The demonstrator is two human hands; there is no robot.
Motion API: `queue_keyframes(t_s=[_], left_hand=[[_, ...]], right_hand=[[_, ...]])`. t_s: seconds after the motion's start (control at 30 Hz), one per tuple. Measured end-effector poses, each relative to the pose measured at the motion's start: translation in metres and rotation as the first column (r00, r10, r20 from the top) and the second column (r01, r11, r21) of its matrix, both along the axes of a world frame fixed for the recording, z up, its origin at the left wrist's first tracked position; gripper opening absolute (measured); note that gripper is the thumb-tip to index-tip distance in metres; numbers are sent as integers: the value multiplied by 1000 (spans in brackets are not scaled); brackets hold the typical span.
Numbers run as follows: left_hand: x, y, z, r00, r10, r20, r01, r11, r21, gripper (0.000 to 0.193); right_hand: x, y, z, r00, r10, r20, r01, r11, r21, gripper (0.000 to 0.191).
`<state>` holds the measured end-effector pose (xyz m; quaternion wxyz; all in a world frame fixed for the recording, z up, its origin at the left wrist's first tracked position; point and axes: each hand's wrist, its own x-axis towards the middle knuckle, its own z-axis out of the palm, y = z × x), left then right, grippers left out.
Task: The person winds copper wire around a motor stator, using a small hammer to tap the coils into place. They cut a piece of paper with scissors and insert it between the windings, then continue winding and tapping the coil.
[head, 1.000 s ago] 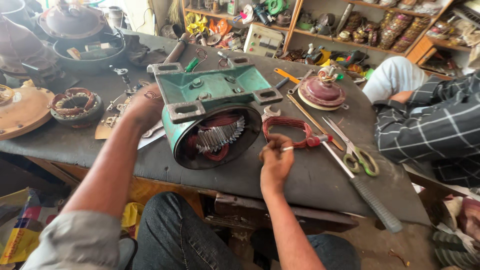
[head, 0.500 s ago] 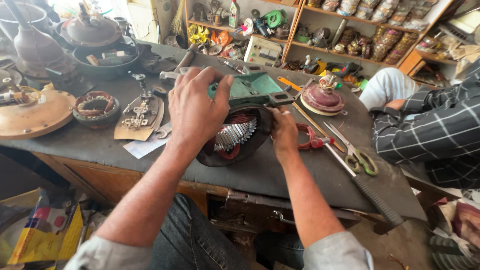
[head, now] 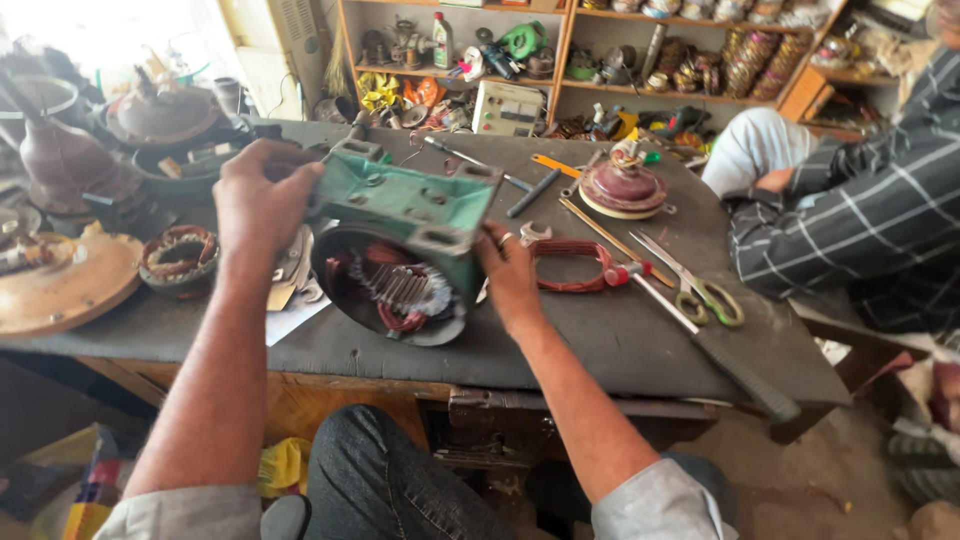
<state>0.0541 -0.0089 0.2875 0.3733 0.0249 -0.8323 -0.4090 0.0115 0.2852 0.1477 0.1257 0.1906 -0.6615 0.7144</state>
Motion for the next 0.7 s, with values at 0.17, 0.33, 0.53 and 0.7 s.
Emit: queue_keyframes(t_s=[0.17, 0.33, 0.53, 0.7], left_hand=[[-35, 1, 13, 970, -123, 210, 117, 992, 38, 48], [-70, 43, 41, 903, -326, 281, 369, 922, -117, 52], [-80, 98, 77, 685, -527, 503, 714, 623, -320, 52], [-66, 128, 66, 769, -472, 432, 636, 635, -438, 62]], right_hand=[[101, -13, 30, 965, -261, 3, 255, 945, 205, 59], [187, -49, 22, 986, -162, -38, 165, 979, 123, 45], [195, -77, 18, 984, 4, -176, 42, 965, 257, 70], [180, -65, 19, 974, -25, -226, 81, 966, 244, 51]])
